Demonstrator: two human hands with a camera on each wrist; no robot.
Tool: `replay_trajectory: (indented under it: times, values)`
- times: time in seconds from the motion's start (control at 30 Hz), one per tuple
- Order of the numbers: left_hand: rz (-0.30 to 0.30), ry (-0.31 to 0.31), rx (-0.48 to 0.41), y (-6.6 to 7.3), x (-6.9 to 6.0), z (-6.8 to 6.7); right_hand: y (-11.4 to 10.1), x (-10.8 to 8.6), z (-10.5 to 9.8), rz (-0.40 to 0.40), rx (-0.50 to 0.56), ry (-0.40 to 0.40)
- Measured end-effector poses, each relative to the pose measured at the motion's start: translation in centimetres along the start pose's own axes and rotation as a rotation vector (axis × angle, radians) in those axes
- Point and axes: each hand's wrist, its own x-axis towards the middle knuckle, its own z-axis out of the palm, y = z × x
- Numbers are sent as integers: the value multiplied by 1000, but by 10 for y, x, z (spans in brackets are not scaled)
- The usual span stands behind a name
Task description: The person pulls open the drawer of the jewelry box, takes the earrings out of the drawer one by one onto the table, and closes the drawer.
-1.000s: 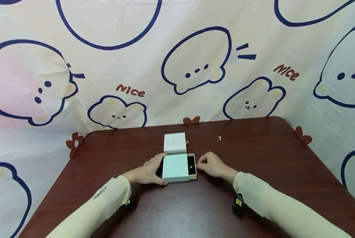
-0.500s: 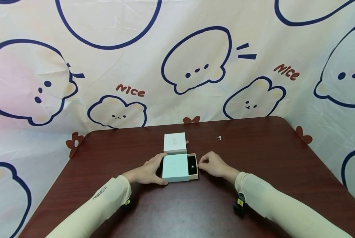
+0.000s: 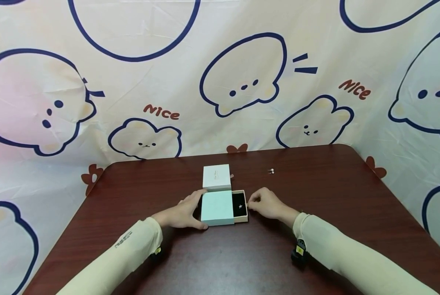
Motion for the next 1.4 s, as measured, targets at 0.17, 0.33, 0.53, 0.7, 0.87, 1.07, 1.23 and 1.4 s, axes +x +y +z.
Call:
replay_trajectory:
  times: [0.17, 0.33, 0.53, 0.7, 0.87, 1.07, 1.23, 1.4]
  values:
    - [3, 2, 3, 0, 0, -1, 0, 0, -1, 1, -7, -3]
    - [5, 1, 5, 0, 1, -1, -2, -1, -2, 11, -7, 0]
    - [7, 1, 2, 1, 1, -1, -1, -1, -2, 4, -9, 1]
    - [0, -3, -2, -1, 1, 0, 2, -1, -4, -5, -5, 0]
    - [12, 5, 0, -3, 2, 1, 2, -3, -5, -4, 4, -2]
    - [12, 1, -1, -3, 2, 1, 3, -4, -5, 4, -2, -1]
    - [15, 1, -2, -3, 1, 1, 4, -4, -6, -2, -4, -1]
    - [23, 3, 2, -4, 2, 0, 5, -5, -7, -2, -1, -2]
